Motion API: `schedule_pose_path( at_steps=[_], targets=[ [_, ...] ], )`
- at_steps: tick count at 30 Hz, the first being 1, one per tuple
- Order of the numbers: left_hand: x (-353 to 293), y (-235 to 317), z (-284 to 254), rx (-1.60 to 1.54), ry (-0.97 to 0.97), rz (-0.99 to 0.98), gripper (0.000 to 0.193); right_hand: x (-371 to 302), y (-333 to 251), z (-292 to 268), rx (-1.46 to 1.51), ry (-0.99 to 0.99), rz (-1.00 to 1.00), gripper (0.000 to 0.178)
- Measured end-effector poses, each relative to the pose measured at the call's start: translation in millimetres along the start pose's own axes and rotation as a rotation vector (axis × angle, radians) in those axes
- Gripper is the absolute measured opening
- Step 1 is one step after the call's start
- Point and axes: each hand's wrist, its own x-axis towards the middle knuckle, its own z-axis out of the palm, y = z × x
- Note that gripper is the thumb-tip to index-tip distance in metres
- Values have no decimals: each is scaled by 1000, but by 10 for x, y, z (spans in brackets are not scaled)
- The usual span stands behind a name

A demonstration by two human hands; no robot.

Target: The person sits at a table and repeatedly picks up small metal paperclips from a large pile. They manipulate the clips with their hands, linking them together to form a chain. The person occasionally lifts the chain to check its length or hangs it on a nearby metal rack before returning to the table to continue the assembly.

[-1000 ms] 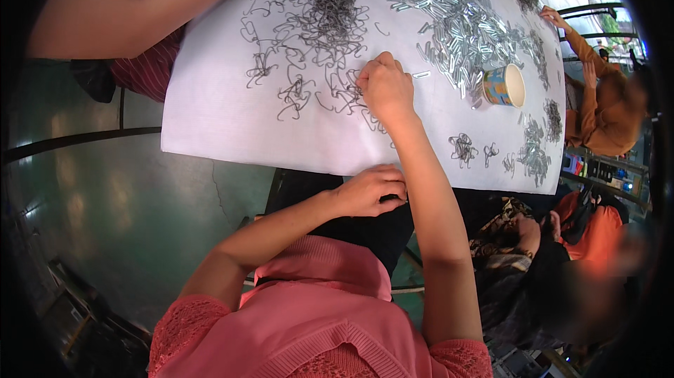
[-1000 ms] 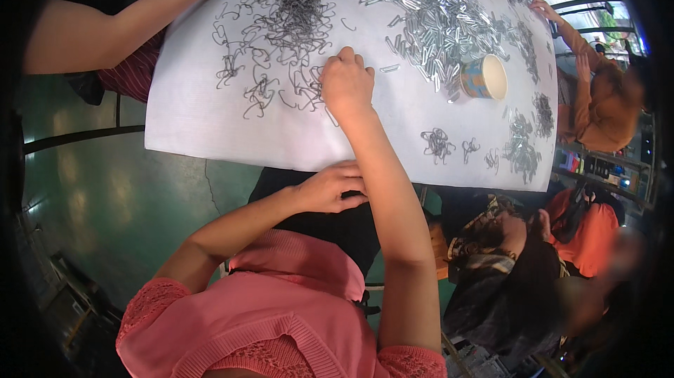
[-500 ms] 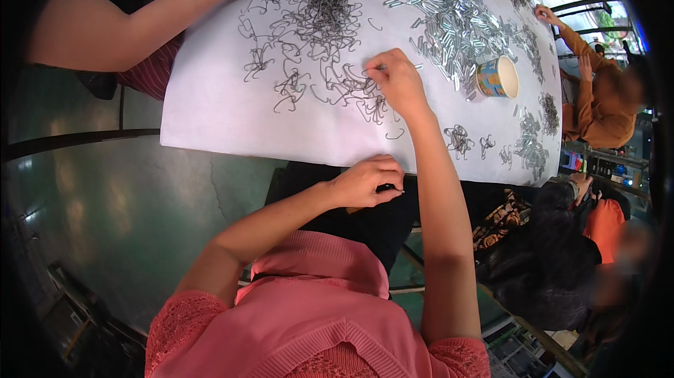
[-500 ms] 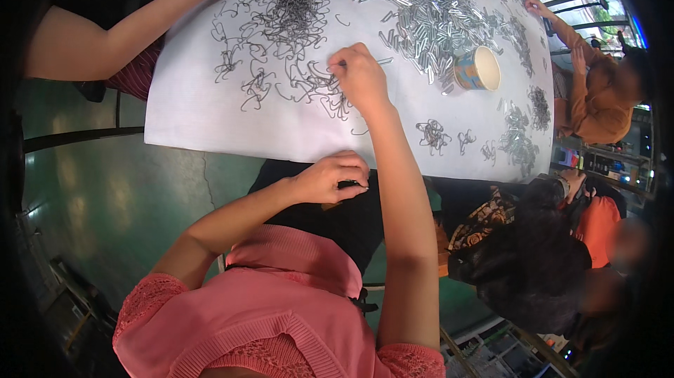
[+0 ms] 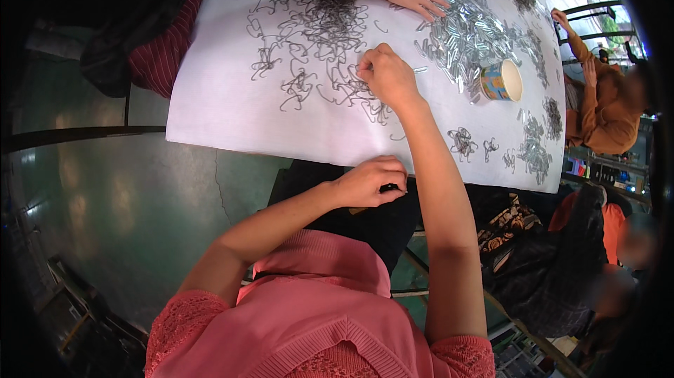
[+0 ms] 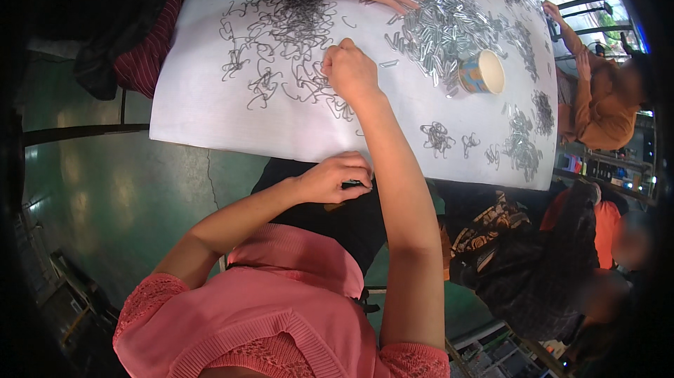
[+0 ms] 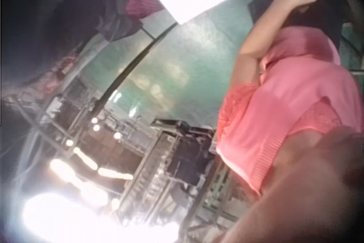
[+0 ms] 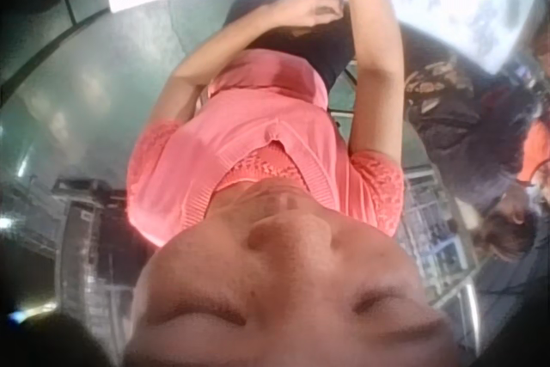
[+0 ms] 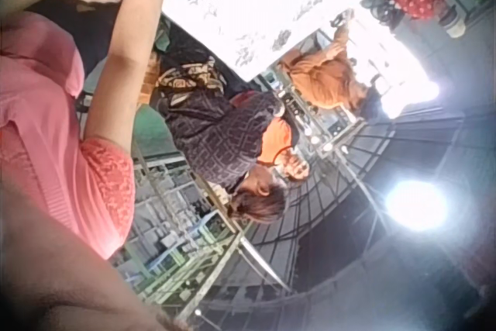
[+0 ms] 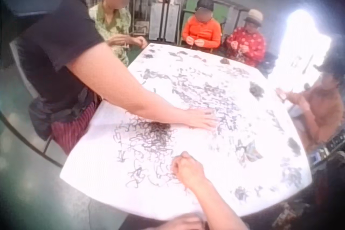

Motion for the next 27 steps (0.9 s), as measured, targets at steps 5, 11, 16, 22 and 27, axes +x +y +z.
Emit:
schedule_pose_path(
  at_steps=[5, 11, 16, 22, 27],
  targets=[
    [-16, -17, 5, 16, -1, -3, 12, -66, 140, -7, 162, 67, 57, 3],
    [-33, 25, -49, 54, -10, 1, 12, -135, 131, -35, 118, 58, 30, 7],
    [32, -37, 26, 69, -119, -35, 15, -82, 232, 98, -94, 17, 86, 16],
    [27, 13, -53, 74, -30, -44, 28, 4, -91, 258, -152, 75, 47, 16],
    [18, 35, -1, 12, -12, -75, 11, -143, 203, 224, 328, 50, 85, 10]
  ],
)
